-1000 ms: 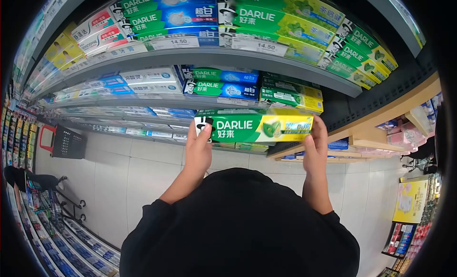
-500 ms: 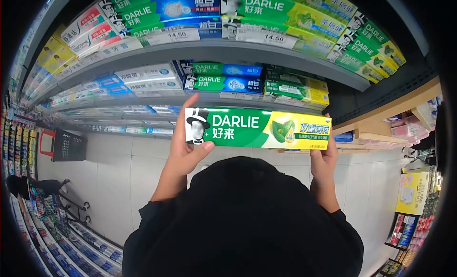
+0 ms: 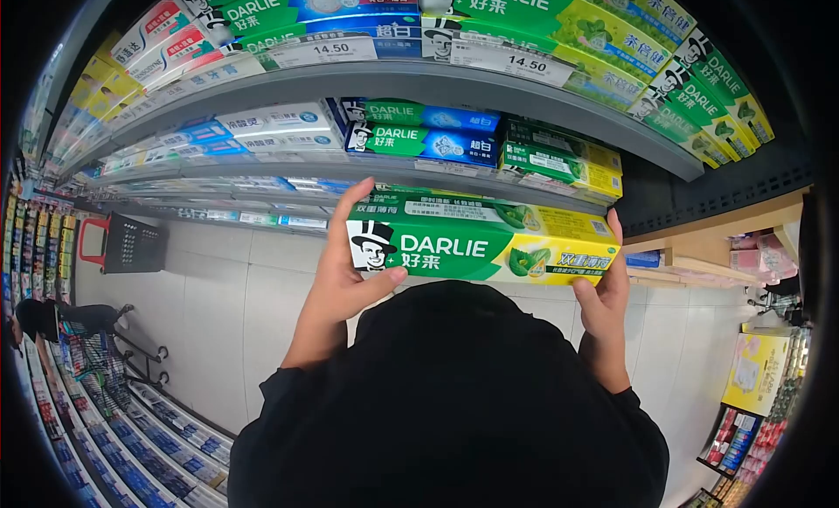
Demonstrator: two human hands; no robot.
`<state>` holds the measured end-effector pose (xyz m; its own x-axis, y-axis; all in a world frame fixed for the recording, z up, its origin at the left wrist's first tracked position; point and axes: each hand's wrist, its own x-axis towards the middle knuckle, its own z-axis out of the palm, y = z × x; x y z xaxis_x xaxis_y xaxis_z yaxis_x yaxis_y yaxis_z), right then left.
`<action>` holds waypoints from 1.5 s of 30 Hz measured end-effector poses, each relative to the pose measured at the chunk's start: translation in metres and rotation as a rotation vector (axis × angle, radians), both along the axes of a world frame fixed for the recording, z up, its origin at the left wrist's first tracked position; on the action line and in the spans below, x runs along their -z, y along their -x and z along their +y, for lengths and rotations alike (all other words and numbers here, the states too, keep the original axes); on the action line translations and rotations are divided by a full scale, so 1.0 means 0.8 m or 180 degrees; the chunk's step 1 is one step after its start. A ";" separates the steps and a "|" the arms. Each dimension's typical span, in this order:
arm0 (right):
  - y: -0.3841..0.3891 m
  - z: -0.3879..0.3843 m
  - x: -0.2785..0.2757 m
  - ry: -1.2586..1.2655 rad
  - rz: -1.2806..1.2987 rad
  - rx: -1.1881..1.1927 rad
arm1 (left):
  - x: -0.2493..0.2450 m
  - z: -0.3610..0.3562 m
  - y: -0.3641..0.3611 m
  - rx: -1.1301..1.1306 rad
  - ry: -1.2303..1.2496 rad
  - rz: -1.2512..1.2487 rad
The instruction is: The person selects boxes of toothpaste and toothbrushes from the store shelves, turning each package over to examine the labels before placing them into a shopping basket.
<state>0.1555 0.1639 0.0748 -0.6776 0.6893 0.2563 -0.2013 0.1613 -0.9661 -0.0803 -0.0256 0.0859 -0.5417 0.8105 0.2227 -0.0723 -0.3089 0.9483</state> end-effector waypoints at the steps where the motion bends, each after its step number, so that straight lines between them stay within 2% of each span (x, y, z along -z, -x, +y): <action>1: 0.001 -0.001 -0.002 -0.0056 -0.0101 0.0080 | 0.002 0.000 -0.001 -0.0030 -0.0006 0.0026; 4: -0.007 0.010 -0.005 -0.0822 -0.0480 0.0037 | 0.008 0.003 0.005 -0.0273 -0.0025 0.0868; 7: -0.006 0.013 0.000 -0.1014 -0.0415 0.0188 | 0.015 0.000 0.015 0.0085 0.0222 0.1108; 8: -0.005 0.018 -0.002 -0.1588 -0.0402 0.0263 | 0.020 0.003 0.015 -0.0131 0.0193 0.1231; 10: -0.001 0.027 -0.005 -0.2716 -0.0360 0.0405 | 0.011 0.010 0.023 -0.0771 -0.0085 0.2586; 11: -0.001 0.025 -0.004 -0.3003 -0.0349 0.0604 | 0.009 0.011 0.025 -0.1093 -0.0224 0.3264; 12: -0.003 0.022 -0.001 -0.3284 -0.0341 0.0807 | 0.013 0.015 0.016 -0.1497 -0.0323 0.3006; 16: -0.003 0.014 0.021 -0.4126 0.0267 0.1637 | 0.032 0.010 0.016 -0.2085 -0.0985 0.3452; 21: -0.004 0.012 0.024 -0.4698 0.0547 0.2193 | 0.044 0.005 0.021 -0.2190 -0.1504 0.3488; 26: -0.007 0.015 0.031 -0.4476 0.0572 0.1825 | 0.037 0.002 0.018 -0.2143 -0.1366 0.3456; 28: -0.007 0.012 0.022 -0.4333 0.0336 0.1618 | 0.033 0.001 0.017 -0.1831 -0.0996 0.3137; 31: -0.005 0.019 0.011 -0.3501 0.0039 0.0800 | 0.031 -0.005 0.019 -0.1242 -0.0388 0.2398; 32: -0.005 0.025 0.020 -0.2899 0.0074 0.0445 | 0.031 -0.008 0.020 -0.1021 -0.0177 0.2106; 33: -0.010 0.017 0.025 -0.1741 0.0179 0.0171 | 0.031 -0.010 0.021 -0.0801 0.0035 0.1809; 34: -0.013 0.013 0.025 -0.1214 0.0025 0.0151 | 0.038 -0.007 0.018 -0.0582 -0.0259 0.1191; 35: -0.014 0.010 0.023 -0.0680 -0.0134 0.0132 | 0.046 -0.006 0.012 -0.0492 -0.0049 0.0704; 36: -0.012 0.011 0.025 -0.0500 -0.0304 0.0059 | 0.057 -0.008 0.012 -0.0427 0.0275 0.0696; 37: -0.013 0.014 0.027 -0.0435 -0.0449 -0.0004 | 0.064 -0.009 0.012 -0.0360 0.0594 0.0694; 40: -0.013 0.017 0.031 -0.0256 -0.0759 -0.0126 | 0.066 -0.006 0.000 -0.0049 0.0552 0.0344; 42: -0.011 0.015 0.025 -0.0181 -0.0831 -0.0104 | 0.068 -0.005 -0.010 -0.0151 0.0509 -0.0155; 43: -0.015 0.021 0.024 -0.0569 -0.1276 -0.0286 | 0.069 -0.001 -0.017 -0.0174 0.0459 -0.0399; 44: -0.019 0.029 0.026 -0.0961 -0.1714 -0.0440 | 0.076 0.001 -0.016 -0.0274 0.0555 -0.0053; 45: -0.017 0.036 0.020 -0.1349 -0.2145 -0.0571 | 0.075 0.004 -0.016 -0.0214 0.0592 -0.0101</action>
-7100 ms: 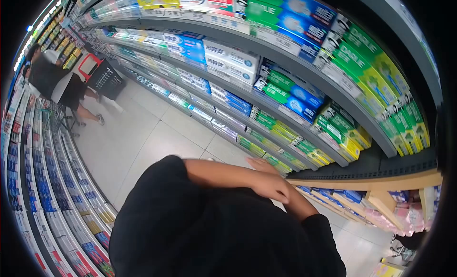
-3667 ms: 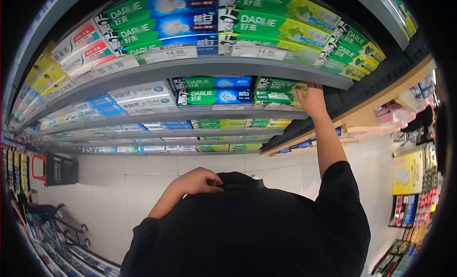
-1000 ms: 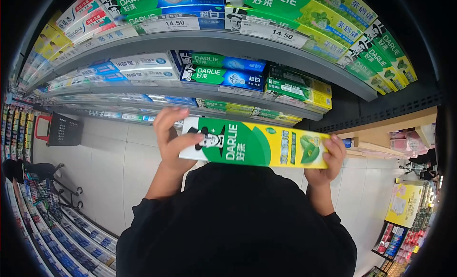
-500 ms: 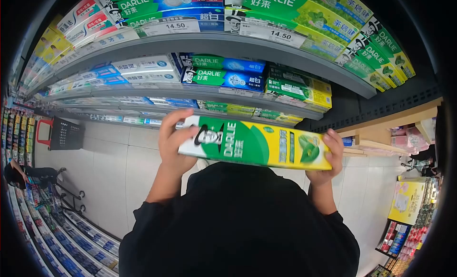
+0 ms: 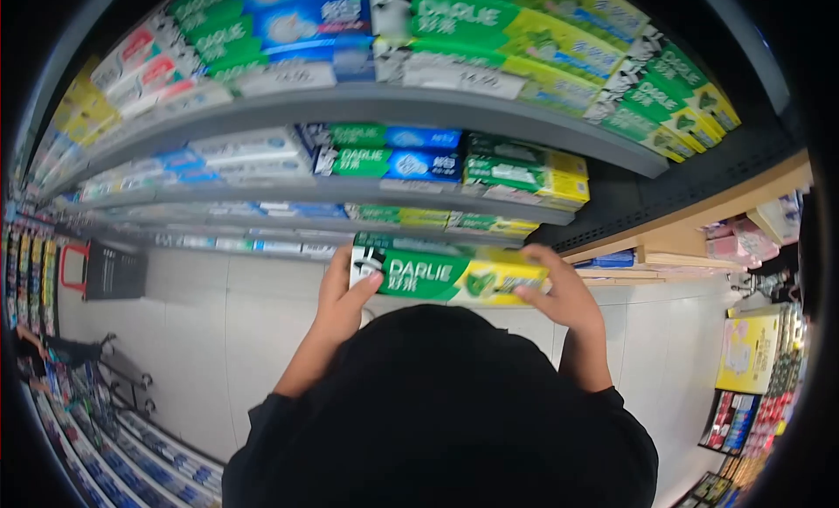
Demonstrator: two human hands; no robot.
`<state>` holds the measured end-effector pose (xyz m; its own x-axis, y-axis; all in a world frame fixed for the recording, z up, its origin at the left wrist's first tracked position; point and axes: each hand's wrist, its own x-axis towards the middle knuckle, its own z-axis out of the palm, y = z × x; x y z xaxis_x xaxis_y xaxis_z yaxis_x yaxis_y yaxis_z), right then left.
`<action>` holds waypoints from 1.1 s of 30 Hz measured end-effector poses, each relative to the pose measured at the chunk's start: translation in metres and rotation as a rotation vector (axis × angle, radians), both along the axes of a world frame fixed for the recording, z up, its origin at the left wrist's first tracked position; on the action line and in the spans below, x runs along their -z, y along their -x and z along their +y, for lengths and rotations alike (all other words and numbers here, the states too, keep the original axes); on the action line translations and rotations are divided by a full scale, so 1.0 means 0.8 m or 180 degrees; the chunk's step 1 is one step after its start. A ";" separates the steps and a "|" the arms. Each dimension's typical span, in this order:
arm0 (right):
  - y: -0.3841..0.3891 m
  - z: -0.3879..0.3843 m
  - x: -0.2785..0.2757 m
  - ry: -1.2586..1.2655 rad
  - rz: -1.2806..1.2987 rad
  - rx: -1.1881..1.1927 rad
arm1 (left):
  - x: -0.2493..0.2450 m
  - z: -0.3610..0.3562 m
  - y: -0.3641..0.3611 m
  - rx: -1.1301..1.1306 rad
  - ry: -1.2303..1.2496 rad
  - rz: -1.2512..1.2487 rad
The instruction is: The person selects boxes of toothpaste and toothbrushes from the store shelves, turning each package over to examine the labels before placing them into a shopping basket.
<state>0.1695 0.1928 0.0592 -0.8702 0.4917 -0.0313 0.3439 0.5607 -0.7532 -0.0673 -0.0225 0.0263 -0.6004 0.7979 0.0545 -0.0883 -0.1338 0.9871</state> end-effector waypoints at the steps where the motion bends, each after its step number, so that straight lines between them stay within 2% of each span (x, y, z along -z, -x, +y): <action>1: 0.005 0.005 -0.015 -0.0244 -0.0476 -0.0321 | -0.001 0.001 -0.002 0.0055 0.0048 -0.0053; 4: 0.014 0.000 -0.012 -0.0982 -0.0220 -0.0529 | 0.002 0.007 -0.021 0.0148 0.0197 -0.0092; 9: 0.044 -0.014 -0.015 -0.0780 -0.0479 -0.0981 | 0.036 0.017 -0.050 0.0304 0.0215 0.0033; 12: 0.047 0.002 -0.033 -0.0625 -0.0501 -0.1188 | 0.030 0.024 -0.055 0.0500 -0.0084 -0.0623; 13: 0.047 0.010 -0.039 -0.0787 -0.0266 -0.1198 | 0.040 0.029 -0.052 0.0600 -0.0288 -0.0607; 17: 0.046 0.056 -0.059 -0.1488 0.0384 -0.0539 | 0.044 0.031 -0.046 0.0642 0.0282 0.0185; 20: 0.059 0.094 -0.065 -0.1955 0.0503 -0.0177 | 0.052 0.026 -0.048 0.0749 0.0718 0.0057; 21: 0.059 0.108 -0.061 -0.1669 0.0041 0.0011 | 0.055 0.024 -0.048 0.0768 0.0724 0.0113; 24: 0.065 0.147 -0.040 -0.2207 -0.0095 0.0213 | 0.063 0.022 -0.046 0.0849 0.0809 0.0388; 26: 0.069 0.166 -0.032 -0.2138 -0.0327 0.0424 | 0.070 0.020 -0.043 0.0934 0.0986 0.0676; 33: 0.097 0.197 -0.033 -0.1820 -0.0783 0.0733 | 0.071 0.012 -0.043 0.0936 0.1249 0.0617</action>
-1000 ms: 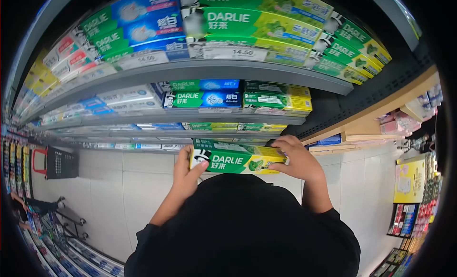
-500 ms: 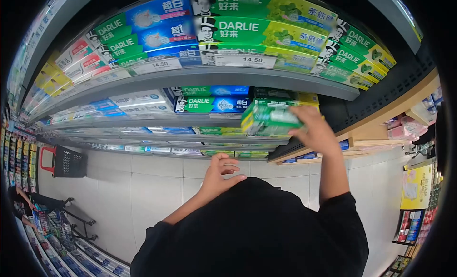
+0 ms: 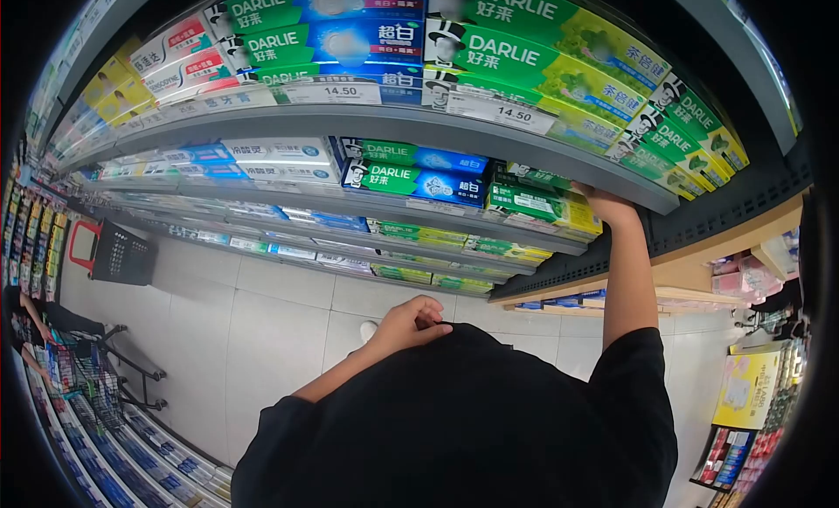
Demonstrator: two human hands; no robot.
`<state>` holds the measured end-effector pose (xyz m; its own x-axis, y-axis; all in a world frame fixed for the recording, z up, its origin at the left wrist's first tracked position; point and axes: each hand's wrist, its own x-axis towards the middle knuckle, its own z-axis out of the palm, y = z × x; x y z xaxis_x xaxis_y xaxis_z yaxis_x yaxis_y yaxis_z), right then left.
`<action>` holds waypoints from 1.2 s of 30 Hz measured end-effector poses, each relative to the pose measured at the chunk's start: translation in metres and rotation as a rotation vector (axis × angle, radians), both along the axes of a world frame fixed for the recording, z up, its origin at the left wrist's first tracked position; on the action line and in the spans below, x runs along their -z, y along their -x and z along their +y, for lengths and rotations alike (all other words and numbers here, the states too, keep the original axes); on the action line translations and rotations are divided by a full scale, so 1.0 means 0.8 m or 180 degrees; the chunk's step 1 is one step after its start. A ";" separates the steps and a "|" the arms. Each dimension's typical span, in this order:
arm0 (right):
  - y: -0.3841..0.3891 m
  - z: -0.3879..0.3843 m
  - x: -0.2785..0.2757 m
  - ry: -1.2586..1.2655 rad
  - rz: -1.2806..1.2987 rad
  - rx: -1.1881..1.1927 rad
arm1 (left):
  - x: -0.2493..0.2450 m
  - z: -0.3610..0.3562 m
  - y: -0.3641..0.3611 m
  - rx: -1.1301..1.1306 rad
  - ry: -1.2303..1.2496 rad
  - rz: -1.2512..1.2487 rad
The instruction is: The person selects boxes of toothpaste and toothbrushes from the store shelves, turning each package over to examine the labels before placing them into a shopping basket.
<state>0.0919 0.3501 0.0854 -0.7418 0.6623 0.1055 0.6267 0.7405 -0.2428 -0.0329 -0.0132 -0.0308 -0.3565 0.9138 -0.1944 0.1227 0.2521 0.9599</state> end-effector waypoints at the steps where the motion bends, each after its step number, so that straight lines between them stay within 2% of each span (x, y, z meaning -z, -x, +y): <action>1: 0.004 0.001 -0.001 0.0161 -0.0013 -0.0019 | 0.002 -0.002 0.000 -0.0032 -0.0005 -0.0019; 2: 0.006 0.002 -0.001 0.0323 -0.0029 -0.0031 | 0.003 -0.003 0.000 -0.0058 -0.0010 -0.0040; 5: 0.009 0.007 0.038 -0.0426 -0.0068 0.0003 | 0.009 -0.007 0.001 -0.0125 -0.0099 -0.0274; 11: 0.012 0.007 0.027 0.0028 -0.0433 -0.0019 | -0.005 -0.018 0.011 -0.0297 -0.0164 -0.0349; 14: 0.010 0.007 0.031 -0.0041 -0.0255 -0.0058 | -0.030 -0.025 0.028 -0.0377 -0.0382 -0.0323; 16: 0.008 0.012 0.041 -0.0014 -0.0216 -0.0066 | -0.075 -0.041 0.049 0.0017 -0.0393 0.0174; 19: 0.006 0.015 0.043 0.0087 -0.0199 -0.0008 | -0.169 -0.078 0.089 0.1559 -0.1175 -0.0196; 20: 0.008 0.014 0.042 0.0132 -0.0194 0.0002 | -0.188 -0.091 0.098 0.2103 -0.1882 -0.0725; 21: 0.008 0.013 0.041 0.0128 -0.0232 0.0023 | -0.192 -0.079 0.100 0.3303 -0.3439 -0.1086; 23: 0.009 0.011 0.039 0.0129 -0.0293 0.0071 | -0.240 -0.094 0.096 0.4211 -0.3411 -0.1707; 24: 0.009 0.009 0.039 0.0091 -0.0290 0.0086 | -0.249 -0.099 0.095 0.4733 -0.3373 -0.1722; 26: 0.006 -0.003 0.036 0.0023 -0.0317 0.0105 | -0.275 -0.103 0.099 0.5101 -0.3365 -0.1195; 27: 0.007 -0.014 0.035 -0.0254 -0.0260 0.0142 | -0.284 -0.104 0.106 0.5277 -0.3364 -0.0938; 30: 0.006 -0.065 0.035 -0.0972 0.0097 0.0190 | -0.275 -0.135 0.122 0.5358 -0.3052 -0.1011; 32: 0.001 -0.108 0.043 -0.1288 0.0571 0.0185 | -0.283 -0.140 0.137 0.5222 -0.3168 -0.0774; 36: 0.016 -0.210 0.041 -0.1225 0.1261 -0.0089 | -0.285 -0.157 0.168 0.4878 -0.3174 -0.0488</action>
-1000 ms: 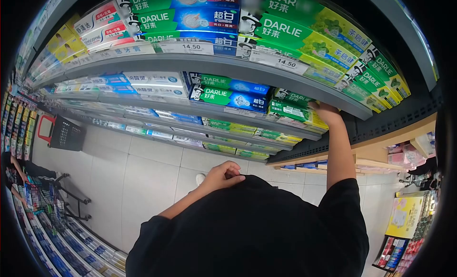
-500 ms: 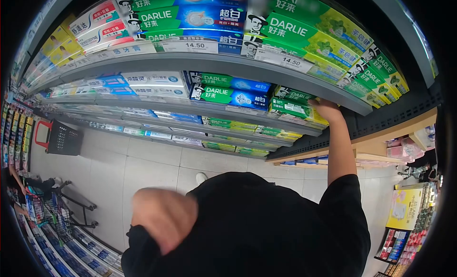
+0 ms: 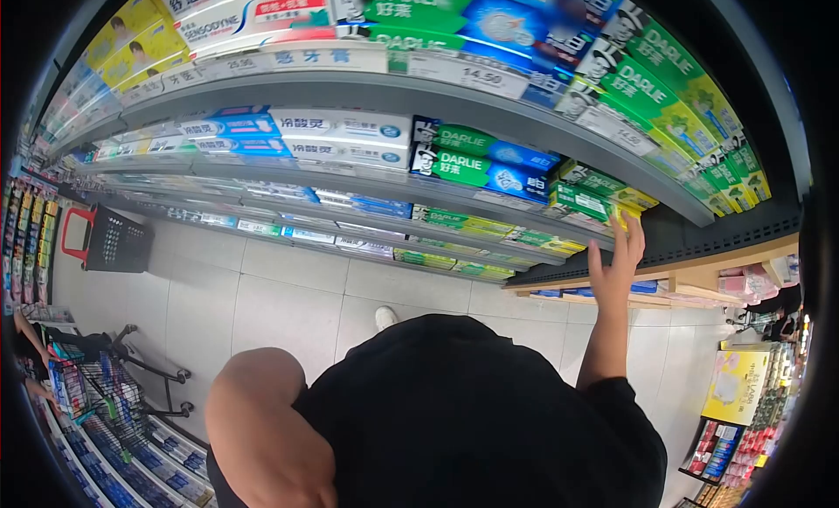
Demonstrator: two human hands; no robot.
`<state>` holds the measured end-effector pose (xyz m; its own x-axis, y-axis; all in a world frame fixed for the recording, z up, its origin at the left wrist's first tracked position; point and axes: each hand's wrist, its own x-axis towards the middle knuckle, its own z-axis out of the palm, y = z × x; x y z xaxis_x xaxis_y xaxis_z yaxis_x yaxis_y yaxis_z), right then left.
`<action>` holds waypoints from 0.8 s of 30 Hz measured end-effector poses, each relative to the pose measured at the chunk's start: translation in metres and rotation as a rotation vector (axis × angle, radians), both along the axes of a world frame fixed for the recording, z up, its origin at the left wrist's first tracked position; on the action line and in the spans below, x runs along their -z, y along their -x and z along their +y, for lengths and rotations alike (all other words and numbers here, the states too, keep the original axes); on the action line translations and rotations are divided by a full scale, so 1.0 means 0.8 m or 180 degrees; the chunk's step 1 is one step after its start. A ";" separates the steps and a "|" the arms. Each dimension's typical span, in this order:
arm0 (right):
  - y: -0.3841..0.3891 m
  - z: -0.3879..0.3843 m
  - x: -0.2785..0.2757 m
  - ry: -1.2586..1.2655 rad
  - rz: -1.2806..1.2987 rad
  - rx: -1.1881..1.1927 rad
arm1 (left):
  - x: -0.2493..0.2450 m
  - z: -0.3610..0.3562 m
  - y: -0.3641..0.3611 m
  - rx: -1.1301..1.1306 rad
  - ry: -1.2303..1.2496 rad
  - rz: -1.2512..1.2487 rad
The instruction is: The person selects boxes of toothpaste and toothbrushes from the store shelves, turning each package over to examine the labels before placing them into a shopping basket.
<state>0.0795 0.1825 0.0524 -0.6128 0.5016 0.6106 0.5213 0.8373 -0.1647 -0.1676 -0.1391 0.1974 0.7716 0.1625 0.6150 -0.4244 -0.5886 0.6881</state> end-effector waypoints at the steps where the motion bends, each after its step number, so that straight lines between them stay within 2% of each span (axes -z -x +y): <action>1: 0.003 -0.018 0.004 0.0080 0.0035 -0.0086 | 0.005 -0.006 0.007 0.0176 0.0038 0.0049; 3: 0.009 -0.042 0.009 0.0223 0.0040 -0.0245 | 0.018 -0.018 0.018 0.0520 0.0111 0.0143; 6: 0.026 -0.066 0.010 0.0374 0.0073 -0.0430 | 0.018 -0.022 0.019 0.0529 -0.0052 0.0032; 9: 0.034 -0.074 0.013 0.0579 0.0275 -0.0734 | 0.011 -0.018 0.013 0.0931 -0.0436 0.0375; 15: 0.042 -0.080 0.025 0.0770 0.0336 -0.1365 | -0.009 -0.025 -0.024 0.0073 0.0070 -0.0080; 18: 0.049 -0.082 0.025 0.1036 0.0380 -0.1653 | -0.018 -0.034 -0.043 -0.0065 0.0101 0.0158; 21: 0.052 -0.079 0.030 0.1289 0.0427 -0.1808 | -0.042 -0.041 -0.061 -0.0423 -0.0045 0.0343; 22: 0.053 -0.077 0.034 0.1440 0.0466 -0.1803 | -0.052 -0.035 -0.068 -0.0355 -0.0391 0.0553; 24: 0.058 -0.072 0.041 0.1602 0.0485 -0.1847 | -0.061 -0.045 -0.082 -0.0887 -0.0408 0.0363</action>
